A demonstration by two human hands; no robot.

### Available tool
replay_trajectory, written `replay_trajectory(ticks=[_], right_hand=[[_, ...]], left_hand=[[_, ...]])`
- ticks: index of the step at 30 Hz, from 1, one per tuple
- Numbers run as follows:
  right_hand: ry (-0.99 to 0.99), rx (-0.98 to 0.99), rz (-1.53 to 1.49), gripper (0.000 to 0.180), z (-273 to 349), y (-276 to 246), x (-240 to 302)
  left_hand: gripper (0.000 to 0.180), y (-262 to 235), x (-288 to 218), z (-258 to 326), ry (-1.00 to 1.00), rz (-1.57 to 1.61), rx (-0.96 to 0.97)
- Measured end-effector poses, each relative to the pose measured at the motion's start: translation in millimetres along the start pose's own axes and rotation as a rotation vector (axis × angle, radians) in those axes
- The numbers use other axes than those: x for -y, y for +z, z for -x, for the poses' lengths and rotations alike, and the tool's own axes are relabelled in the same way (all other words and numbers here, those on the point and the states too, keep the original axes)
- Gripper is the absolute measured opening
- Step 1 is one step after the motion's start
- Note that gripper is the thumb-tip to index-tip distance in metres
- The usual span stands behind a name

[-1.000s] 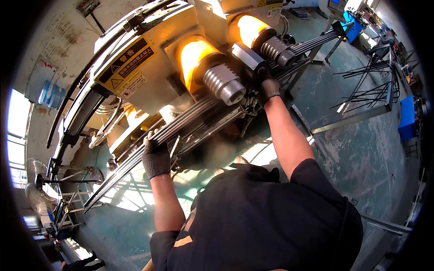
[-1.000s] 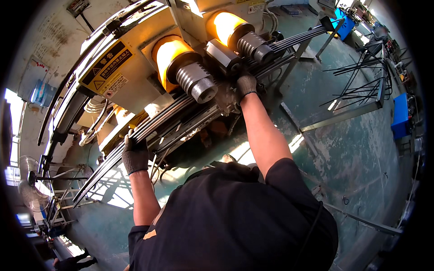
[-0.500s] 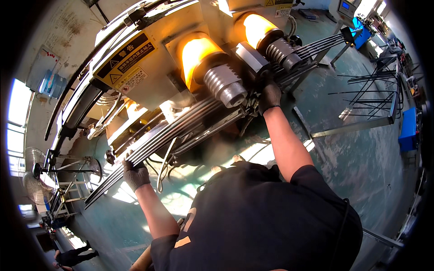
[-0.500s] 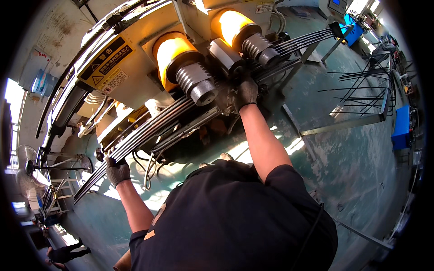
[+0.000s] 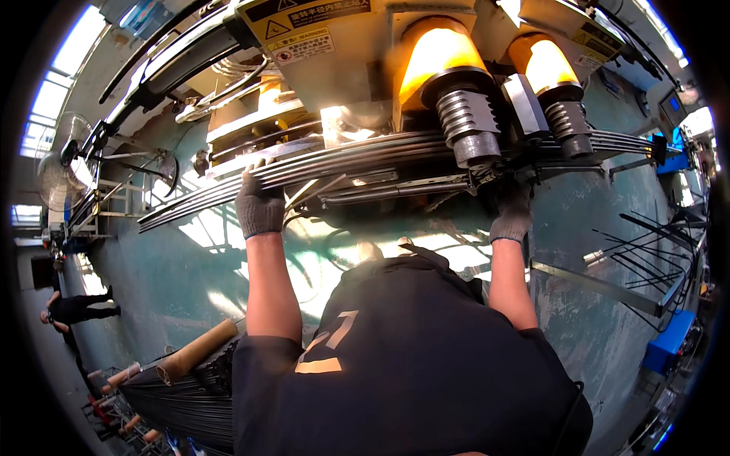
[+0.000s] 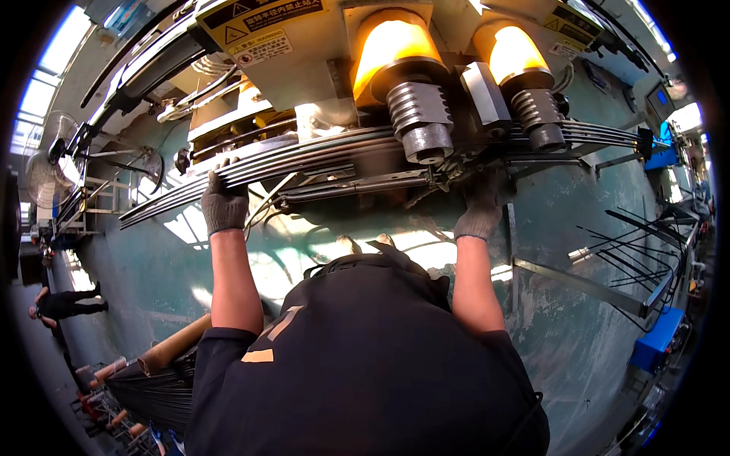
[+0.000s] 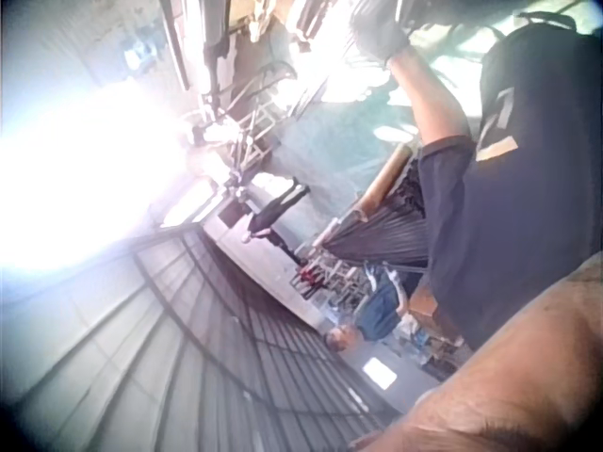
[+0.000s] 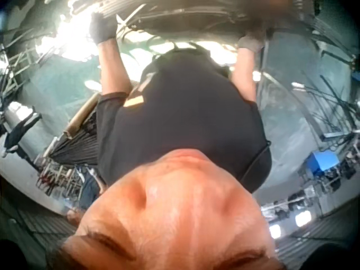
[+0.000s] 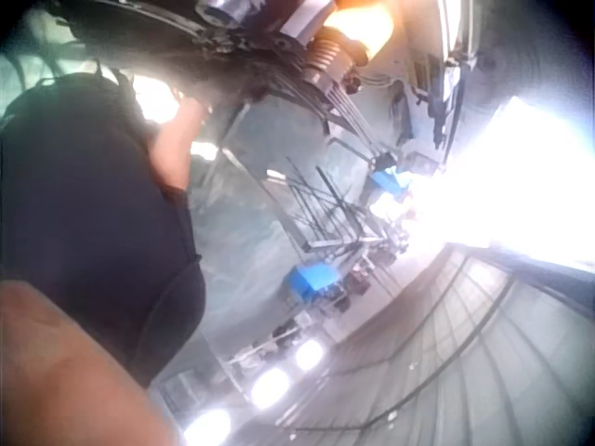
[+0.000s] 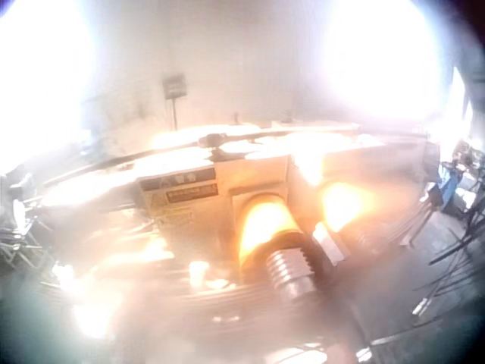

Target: The person repeatedly picks up bundles of long metal rods, feeds them into a yellow bending machine, and removes the bent rods. The process is continuous, with the person handling the rods by hand and placing them into the machine's rollers.

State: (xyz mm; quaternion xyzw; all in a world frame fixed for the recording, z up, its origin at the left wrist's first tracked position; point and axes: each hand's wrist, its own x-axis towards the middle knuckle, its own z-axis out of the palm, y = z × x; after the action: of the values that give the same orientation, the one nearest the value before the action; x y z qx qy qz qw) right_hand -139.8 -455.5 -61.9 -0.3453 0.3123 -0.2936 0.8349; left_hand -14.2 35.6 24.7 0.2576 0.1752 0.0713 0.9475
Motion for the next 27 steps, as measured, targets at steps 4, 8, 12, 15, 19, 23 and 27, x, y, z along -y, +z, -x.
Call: replay_trajectory(ticks=[4, 8, 12, 15, 19, 23, 27], right_hand=[[0.089, -0.265, 0.417, 0.056, 34.4, 11.4, -2.4], [0.007, -0.137, 0.565, 0.051, 31.0, 1.8, -42.6], [0.095, 0.009, 0.627, 0.028, -2.7, -56.4, -98.5], [0.090, 0.066, 0.769, 0.031, 40.1, -31.8, -92.2], [0.144, -0.046, 0.874, 0.038, 82.7, -16.0, -87.3], [0.128, -0.132, 0.917, 0.035, 101.4, -46.9, -115.9], [0.206, -0.250, 1.046, 0.039, 137.8, -70.0, -146.6]], left_hand=[[0.026, 0.9, 9.8, -4.9, 0.070, 0.082, -0.012], [0.025, 3.4, 23.5, 3.0, 0.053, 0.075, 0.049], [0.033, 21.4, 19.4, 21.0, -0.114, 0.073, 0.083], [0.044, -3.3, -20.2, 12.1, -0.140, 0.121, 0.201], [0.053, -40.9, -119.0, -1.5, 0.021, 0.095, 0.062], [0.054, -136.2, -233.3, -51.2, 0.129, 0.071, 0.030], [0.050, -180.4, -331.0, -85.2, 0.277, -0.006, -0.156]])
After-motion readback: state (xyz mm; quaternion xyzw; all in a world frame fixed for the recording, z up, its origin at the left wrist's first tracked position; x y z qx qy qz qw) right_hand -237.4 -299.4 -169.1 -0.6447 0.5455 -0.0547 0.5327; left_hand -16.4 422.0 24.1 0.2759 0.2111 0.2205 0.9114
